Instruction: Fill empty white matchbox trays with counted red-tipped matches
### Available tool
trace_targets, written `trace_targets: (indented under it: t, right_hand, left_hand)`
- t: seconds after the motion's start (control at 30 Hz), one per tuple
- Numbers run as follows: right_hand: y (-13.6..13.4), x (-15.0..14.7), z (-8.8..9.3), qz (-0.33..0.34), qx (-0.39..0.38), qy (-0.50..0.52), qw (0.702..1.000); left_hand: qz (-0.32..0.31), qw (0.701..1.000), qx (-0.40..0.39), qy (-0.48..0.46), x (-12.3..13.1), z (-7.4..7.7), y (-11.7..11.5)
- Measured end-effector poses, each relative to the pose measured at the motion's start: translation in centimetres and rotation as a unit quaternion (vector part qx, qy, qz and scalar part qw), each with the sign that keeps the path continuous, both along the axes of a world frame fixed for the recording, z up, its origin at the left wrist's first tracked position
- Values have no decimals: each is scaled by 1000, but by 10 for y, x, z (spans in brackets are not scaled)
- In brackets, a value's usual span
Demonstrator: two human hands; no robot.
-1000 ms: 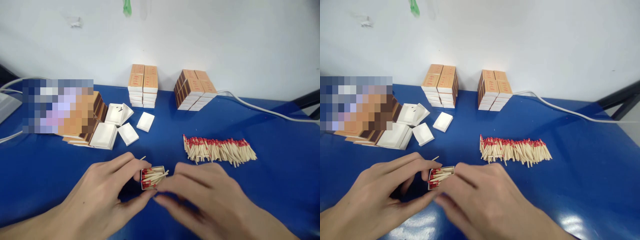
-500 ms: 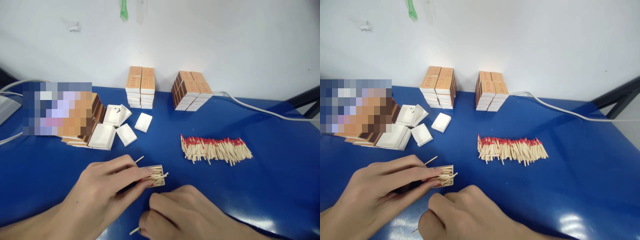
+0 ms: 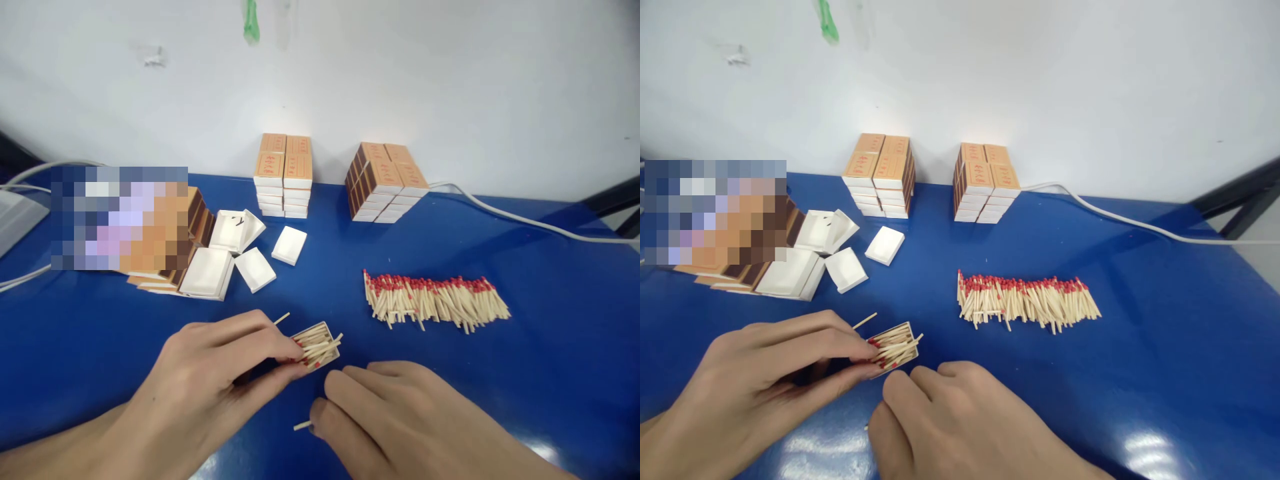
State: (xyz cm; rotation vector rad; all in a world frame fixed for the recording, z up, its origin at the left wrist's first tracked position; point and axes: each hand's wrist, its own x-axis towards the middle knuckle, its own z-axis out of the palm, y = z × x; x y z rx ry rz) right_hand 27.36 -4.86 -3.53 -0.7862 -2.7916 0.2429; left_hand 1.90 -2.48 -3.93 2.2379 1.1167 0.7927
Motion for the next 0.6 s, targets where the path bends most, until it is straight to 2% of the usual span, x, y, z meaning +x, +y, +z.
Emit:
trace_targets:
  t: [0.1,0.27,0.4,0.5,0.6]
  right_hand:
    - [0,4,1,1,-15,17,1000]
    - [9,5,10,-8,-47,26,999]
    - [11,11,10,-5,-63,11,998]
    - [11,16,9,-21,-76,37,996]
    - [14,19,16,-61,-130,103,984]
  left_hand:
    - [4,1000,8,10,0,-2,0]
    - [67,995,50,49,0,-6,-3]
    - [30,991,103,83,-3,-10,-3]
    - [20,992,94,80,-3,-8,-2]
    - [32,994,82,64,-2,-2,-2]
